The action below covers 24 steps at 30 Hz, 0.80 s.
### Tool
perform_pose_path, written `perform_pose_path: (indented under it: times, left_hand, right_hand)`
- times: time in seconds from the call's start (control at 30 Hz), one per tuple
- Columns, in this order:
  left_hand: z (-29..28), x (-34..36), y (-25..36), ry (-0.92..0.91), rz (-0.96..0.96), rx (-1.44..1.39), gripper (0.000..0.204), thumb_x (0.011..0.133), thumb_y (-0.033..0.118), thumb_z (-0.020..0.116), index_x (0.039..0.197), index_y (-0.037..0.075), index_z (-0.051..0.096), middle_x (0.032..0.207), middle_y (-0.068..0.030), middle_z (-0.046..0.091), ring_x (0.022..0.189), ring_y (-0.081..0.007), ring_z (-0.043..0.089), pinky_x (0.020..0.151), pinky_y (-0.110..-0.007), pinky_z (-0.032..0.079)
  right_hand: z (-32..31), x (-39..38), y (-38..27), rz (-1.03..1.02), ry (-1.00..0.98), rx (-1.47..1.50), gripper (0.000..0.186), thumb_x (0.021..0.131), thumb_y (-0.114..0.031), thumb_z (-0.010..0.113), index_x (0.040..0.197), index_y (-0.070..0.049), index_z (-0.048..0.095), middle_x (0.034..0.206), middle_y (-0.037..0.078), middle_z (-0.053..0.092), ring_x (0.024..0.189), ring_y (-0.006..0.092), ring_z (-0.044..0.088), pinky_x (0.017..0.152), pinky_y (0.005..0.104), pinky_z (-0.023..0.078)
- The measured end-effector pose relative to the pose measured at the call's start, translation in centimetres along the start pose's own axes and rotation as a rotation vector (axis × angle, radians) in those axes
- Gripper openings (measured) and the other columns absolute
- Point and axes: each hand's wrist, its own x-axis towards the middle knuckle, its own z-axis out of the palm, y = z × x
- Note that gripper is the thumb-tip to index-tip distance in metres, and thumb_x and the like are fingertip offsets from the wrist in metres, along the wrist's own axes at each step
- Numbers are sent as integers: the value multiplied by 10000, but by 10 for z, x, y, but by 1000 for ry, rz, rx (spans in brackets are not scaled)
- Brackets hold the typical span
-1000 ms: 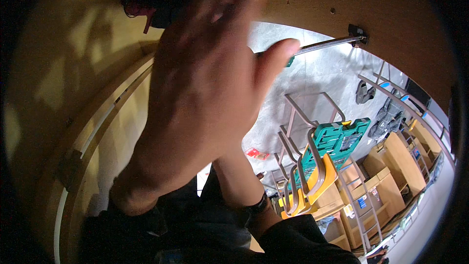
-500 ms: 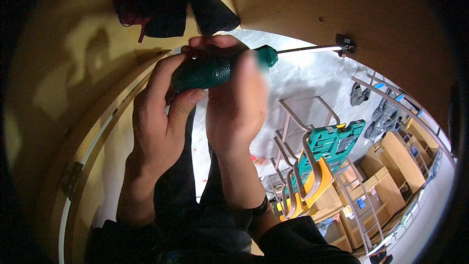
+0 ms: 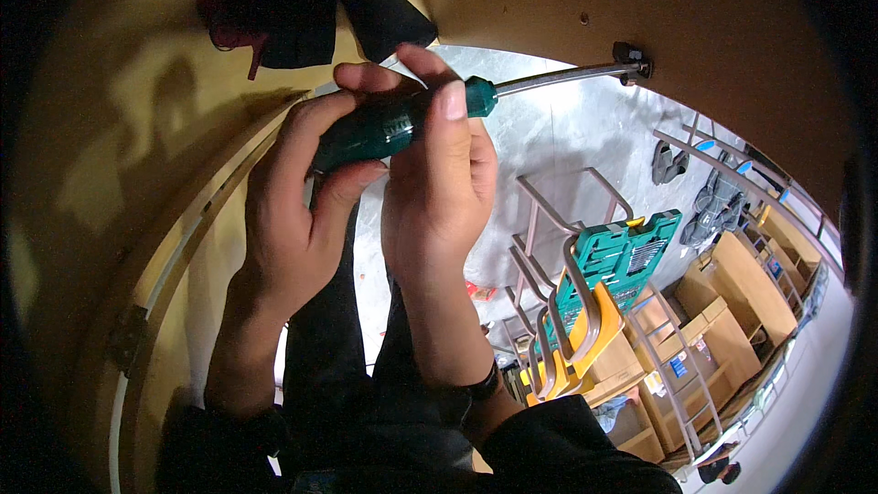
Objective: The person uses a screwdriver to remove and then reinstall a hinge and mounting plate on a wooden cabinet door, handling small screws by hand.
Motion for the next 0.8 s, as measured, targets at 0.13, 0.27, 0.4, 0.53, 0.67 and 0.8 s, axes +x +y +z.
perform_pose_path:
  times: [0.13,0.27,0.4,0.53,0.67,0.8]
  left_hand:
    - [8,-4,3,114,99,26,338,814,28,625,1124,9,492,930,-151,564,920,-274,585,818,-346,456]
    - [6,1,15,-62,-511,-608,248,932,213,504,1083,20,462,759,-22,461,594,-92,444,520,-209,366]
    - [-1,-3,14,-177,-827,-757,271,958,310,446,1001,50,508,695,18,415,532,-41,360,446,-186,258]
    - [6,-4,10,-29,-159,-152,284,903,261,559,1026,9,519,766,-113,549,651,-201,573,542,-279,427]
    - [7,-3,11,-24,10,6,342,857,220,623,1067,-16,493,838,-149,562,740,-245,600,617,-313,455]
    - [-9,12,27,-214,-825,-950,362,917,407,501,915,47,533,570,5,468,434,-47,418,380,-195,290]
  right_hand:
    - [3,-1,-2,33,40,14,443,986,-340,340,1152,49,471,938,239,636,996,304,587,879,366,453]
    - [-19,1,-1,-13,-62,81,424,989,-328,335,1131,45,478,942,234,640,995,287,580,872,359,448]
    - [-22,2,7,-143,-206,64,477,987,-372,289,1133,36,487,953,255,636,1129,356,505,986,407,360]
    - [-3,-3,-2,-1,-88,219,482,984,-385,289,1186,22,447,1025,273,609,1084,332,534,932,372,407]
    - [-2,-6,-8,-60,-11,19,473,984,-390,288,1193,15,419,1015,280,603,1063,319,550,935,372,405]
    - [-11,0,-5,-166,-182,78,487,991,-391,240,1169,16,437,1038,291,599,1090,347,533,957,399,394]
